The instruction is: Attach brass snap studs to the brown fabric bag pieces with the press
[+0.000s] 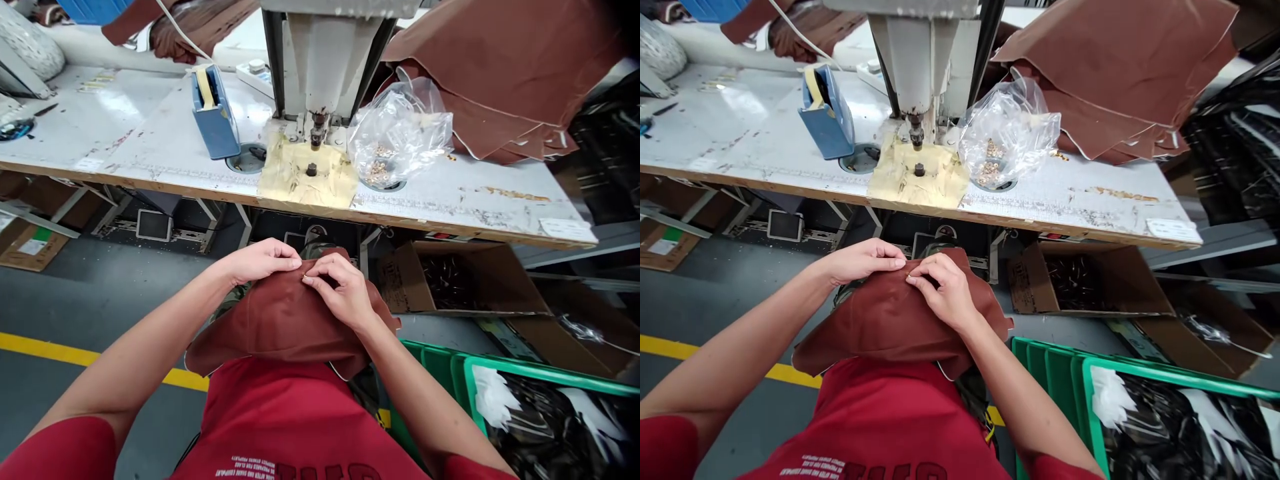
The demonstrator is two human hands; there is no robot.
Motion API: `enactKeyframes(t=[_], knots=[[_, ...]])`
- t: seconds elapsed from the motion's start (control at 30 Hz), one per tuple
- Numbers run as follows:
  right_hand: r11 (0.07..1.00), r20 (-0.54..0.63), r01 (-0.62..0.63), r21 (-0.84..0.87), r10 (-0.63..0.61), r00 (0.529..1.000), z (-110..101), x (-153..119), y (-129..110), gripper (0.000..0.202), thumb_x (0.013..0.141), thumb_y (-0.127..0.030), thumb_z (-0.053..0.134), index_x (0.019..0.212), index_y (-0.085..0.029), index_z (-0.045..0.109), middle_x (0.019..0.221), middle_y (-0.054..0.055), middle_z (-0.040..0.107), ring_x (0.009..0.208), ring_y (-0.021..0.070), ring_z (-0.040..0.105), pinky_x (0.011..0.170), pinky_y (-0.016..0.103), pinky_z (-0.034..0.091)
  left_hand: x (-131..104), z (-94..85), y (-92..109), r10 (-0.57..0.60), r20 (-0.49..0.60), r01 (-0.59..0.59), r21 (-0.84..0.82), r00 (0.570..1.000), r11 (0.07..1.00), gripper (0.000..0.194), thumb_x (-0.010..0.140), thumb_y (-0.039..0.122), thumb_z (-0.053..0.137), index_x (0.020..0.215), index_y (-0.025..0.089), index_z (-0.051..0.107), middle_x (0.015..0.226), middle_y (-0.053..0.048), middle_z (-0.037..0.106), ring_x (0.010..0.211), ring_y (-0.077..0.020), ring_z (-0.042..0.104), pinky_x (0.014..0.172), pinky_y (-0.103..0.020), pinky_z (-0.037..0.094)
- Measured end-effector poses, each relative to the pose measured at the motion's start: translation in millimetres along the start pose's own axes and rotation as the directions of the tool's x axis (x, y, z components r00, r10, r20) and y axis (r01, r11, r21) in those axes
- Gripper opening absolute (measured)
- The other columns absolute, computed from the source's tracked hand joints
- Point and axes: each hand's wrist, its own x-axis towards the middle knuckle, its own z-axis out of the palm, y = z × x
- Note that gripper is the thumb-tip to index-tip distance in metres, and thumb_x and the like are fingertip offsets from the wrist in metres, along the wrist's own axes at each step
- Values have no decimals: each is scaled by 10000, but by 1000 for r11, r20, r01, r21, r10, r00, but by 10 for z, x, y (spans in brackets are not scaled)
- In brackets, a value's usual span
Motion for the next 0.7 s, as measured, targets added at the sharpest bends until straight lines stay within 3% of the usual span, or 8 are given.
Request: enactKeyframes(t=[0.17,0.27,0.33,0.4,0.47,0.53,0.63,0.7], knots=[[998,-22,-15,-69,14,1000,47,16,-9,80,912,-310,670,885,-239,697,908,45,671,891,196,626,835,372,516,8,-5,-25,23,12,-24,66,1000,998,307,838,435,687,855,129,707,724,1,639,624,-98,527,607,-224,395],[991,-33,4,-136,-9,999,21,41,2,101,898,-331,685,941,-241,673,1051,74,675,1036,235,615,938,417,489,7,-1,-13,77,-7,-75,176,997,982,312,795,411,742,912,121,730,793,-17,682,702,-121,573,665,-237,431],[993,38,6,-120,-2,999,-34,74,3,194,908,-346,674,1069,-241,650,1161,85,669,1117,244,602,986,421,468,-6,12,2,117,-18,-108,262,993,959,328,783,414,754,931,121,741,822,-25,705,736,-136,594,691,-242,445],[996,187,-24,-82,39,982,-103,110,1,282,927,-361,650,1179,-237,624,1190,78,680,1103,230,620,964,385,474,-27,38,11,142,-20,-126,350,990,928,326,803,423,728,942,130,751,837,-29,729,758,-155,620,704,-249,457],[995,320,-56,-81,79,944,-161,133,-1,270,939,-368,635,1168,-225,646,1115,60,707,1008,204,648,884,336,486,-55,79,11,161,-31,-128,471,986,873,288,836,401,687,951,148,761,849,-32,750,785,-176,648,717,-254,464],[992,357,-54,-115,92,930,-188,125,-9,207,946,-363,628,1073,-211,688,1007,44,717,918,183,648,816,307,479,-88,129,1,206,-62,-127,607,976,785,240,873,348,638,965,168,768,873,-37,767,816,-188,671,736,-258,464],[976,297,27,-217,40,954,-167,44,-50,157,964,-326,602,993,-211,705,926,38,716,873,179,627,788,314,460,-161,210,-29,317,-57,-168,751,947,639,209,908,270,585,992,189,759,942,-41,773,865,-189,686,776,-267,464],[925,239,143,-351,-59,969,-139,-41,-100,132,965,-291,593,994,-223,702,934,41,732,864,191,618,768,343,433,-231,264,-58,407,-26,-215,817,913,535,204,929,234,555,998,188,742,960,-42,765,883,-184,683,797,-275,469]])
